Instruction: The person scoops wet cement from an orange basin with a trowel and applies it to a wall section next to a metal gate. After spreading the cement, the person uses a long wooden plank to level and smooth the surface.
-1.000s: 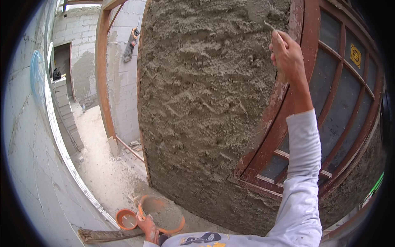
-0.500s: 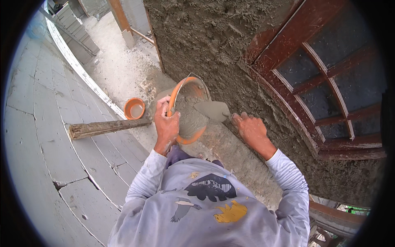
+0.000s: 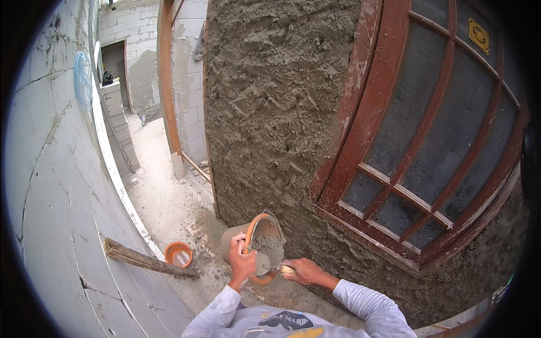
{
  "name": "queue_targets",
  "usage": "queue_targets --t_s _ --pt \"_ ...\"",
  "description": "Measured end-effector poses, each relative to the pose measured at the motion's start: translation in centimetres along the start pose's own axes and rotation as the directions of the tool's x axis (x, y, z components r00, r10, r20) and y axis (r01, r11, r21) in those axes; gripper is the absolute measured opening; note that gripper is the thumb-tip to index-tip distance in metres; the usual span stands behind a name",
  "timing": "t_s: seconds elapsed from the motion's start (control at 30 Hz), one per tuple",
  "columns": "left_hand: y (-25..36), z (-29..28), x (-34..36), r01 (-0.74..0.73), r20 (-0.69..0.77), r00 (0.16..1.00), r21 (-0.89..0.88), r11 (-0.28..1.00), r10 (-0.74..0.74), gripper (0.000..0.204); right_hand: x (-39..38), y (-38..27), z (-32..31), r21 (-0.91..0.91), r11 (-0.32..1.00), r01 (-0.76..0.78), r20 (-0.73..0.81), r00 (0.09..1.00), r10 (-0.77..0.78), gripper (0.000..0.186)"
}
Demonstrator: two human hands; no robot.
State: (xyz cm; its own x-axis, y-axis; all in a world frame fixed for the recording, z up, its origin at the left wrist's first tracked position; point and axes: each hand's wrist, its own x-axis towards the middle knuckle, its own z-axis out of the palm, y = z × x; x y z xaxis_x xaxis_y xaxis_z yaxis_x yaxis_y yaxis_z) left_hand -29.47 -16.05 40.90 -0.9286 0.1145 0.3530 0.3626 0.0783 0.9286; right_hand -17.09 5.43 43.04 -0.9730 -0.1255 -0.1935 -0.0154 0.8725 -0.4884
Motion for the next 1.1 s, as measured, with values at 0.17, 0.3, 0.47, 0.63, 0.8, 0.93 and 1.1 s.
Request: queue_targets --t_s 0.17,0.3,0.47,0.63,0.8,0.93,1.1 --pt "-2.5 -3.8 1.0 0.268 -0.14 0.891 -0.605 0.75 -0.432 0.042 0.2 0.0 -0.8 0.104 0.991 -0.082 0.026 0.996 0.08 0.045" --pt "-3.1 -6.4 0.6 0.241 -0.207 0.837 -0.692 0.68 -0.507 0.055 1.3 -1.3 -2.7 -0.056 0.989 -0.139 -0.092 0.987 0.134 0.046" --pt "-4.7 -10.5 0.6 0.294 -0.261 0.784 -0.643 0.707 -0.563 0.055 5.7 -7.4 -11.3 -0.145 0.987 -0.062 -0.177 0.984 0.036 0.046" --pt "-8.1 -14.2 3.4 0.24 -0.337 0.781 -0.615 0.751 -0.525 0.056 12.4 -16.2 -21.8 -0.046 0.956 0.289 -0.266 0.919 -0.29 0.046" --pt "-13.3 -18.2 6.9 0.269 -0.417 0.736 -0.542 0.796 -0.533 0.059 18.9 -23.0 -29.7 0.258 0.834 0.487 -0.271 0.865 -0.422 0.042" --pt "-13.7 -19.6 10.9 0.312 -0.414 0.703 -0.552 0.774 -0.579 0.06 23.9 -21.5 -33.1 0.567 0.739 0.363 -0.207 0.932 -0.299 0.036" --pt "-13.9 -22.4 14.9 0.393 -0.336 0.72 -0.525 0.755 -0.608 0.07 25.1 -18.7 -41.5 -0.043 0.997 -0.063 -0.838 0.546 -0.002 0.041"
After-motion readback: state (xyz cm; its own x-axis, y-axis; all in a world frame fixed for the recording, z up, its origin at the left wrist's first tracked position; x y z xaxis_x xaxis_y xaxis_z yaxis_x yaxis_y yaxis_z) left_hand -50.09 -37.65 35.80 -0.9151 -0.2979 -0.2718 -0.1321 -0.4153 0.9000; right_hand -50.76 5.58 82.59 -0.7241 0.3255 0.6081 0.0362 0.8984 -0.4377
